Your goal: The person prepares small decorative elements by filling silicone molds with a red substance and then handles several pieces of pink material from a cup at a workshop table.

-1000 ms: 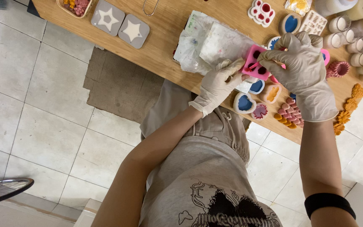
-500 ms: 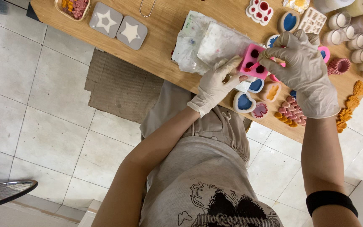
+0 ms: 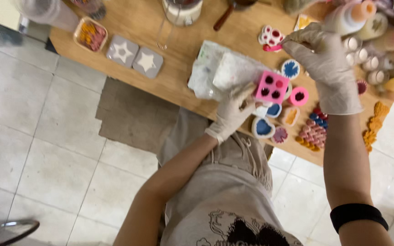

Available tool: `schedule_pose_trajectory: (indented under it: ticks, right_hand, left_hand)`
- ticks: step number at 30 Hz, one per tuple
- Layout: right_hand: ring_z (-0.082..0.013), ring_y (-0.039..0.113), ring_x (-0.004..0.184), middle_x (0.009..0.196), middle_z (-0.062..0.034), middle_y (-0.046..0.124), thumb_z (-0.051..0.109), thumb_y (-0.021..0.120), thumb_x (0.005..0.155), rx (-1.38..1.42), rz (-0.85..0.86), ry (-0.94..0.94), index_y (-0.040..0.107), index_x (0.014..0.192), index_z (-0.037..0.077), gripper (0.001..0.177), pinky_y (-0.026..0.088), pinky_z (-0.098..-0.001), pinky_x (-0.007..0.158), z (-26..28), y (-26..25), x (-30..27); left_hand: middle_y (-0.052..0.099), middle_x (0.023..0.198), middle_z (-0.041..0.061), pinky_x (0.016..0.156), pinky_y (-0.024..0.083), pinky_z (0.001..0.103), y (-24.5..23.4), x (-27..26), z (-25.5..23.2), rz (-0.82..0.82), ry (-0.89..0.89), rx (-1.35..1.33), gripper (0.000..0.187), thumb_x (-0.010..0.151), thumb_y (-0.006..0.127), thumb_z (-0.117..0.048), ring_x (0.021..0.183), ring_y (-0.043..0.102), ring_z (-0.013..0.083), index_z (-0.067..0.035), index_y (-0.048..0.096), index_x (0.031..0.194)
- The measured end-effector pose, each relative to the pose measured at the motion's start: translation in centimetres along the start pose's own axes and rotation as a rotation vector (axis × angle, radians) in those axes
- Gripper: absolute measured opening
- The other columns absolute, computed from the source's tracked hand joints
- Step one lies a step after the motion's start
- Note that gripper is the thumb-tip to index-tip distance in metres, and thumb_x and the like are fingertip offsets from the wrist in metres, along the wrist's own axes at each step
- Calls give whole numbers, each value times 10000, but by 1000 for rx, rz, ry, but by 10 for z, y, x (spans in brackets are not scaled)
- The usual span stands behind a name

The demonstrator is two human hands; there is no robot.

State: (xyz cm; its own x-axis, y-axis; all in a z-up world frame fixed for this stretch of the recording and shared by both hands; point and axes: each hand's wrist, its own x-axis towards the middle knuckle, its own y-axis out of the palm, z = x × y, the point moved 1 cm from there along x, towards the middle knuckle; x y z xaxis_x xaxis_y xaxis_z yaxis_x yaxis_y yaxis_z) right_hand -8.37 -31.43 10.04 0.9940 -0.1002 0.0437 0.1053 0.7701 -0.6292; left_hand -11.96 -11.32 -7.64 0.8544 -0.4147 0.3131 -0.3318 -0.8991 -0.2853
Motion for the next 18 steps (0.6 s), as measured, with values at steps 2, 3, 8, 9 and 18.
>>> schedule_pose_trajectory:
  ticks: [2,3,8,9,18]
  right_hand:
    - [-91,574,844,992,5,634,91,733,1007,166,-24,144,746,1090,-40,156,442,-265,700,16,17,22]
    - [-70,578,840,961,14,655,101,723,1016,222,-38,135,752,1109,-38,170,454,-251,712,21,26,34]
    - [-40,599,817,906,28,699,115,715,1010,365,-53,71,761,1099,-48,191,494,-218,732,-3,81,128]
    - [-34,602,789,890,37,702,136,715,998,421,-53,90,766,1090,-23,191,505,-217,714,-12,94,147]
    - [-188,676,828,908,-17,737,247,820,902,-382,-243,-271,829,1047,207,150,494,-407,813,-46,152,196]
  left_hand:
    - [673,1336,149,999,552,405,5,1,4,-16,44,8,499,879,747,-252,1200,659,333,-79,638,1334]
    - [672,1343,146,993,557,394,5,0,4,7,-8,-15,486,901,743,-264,1193,666,325,-77,641,1338]
    - [642,1393,152,994,562,367,-4,-1,-7,26,-34,6,482,947,730,-292,1231,663,319,-70,626,1362]
    - [649,1369,145,943,560,375,-5,-2,-9,72,-117,-20,522,921,730,-314,1140,675,309,-67,623,1369]
    - [675,1224,117,851,571,365,-17,6,-19,134,-193,-15,538,903,752,-350,1005,696,285,-57,637,1339]
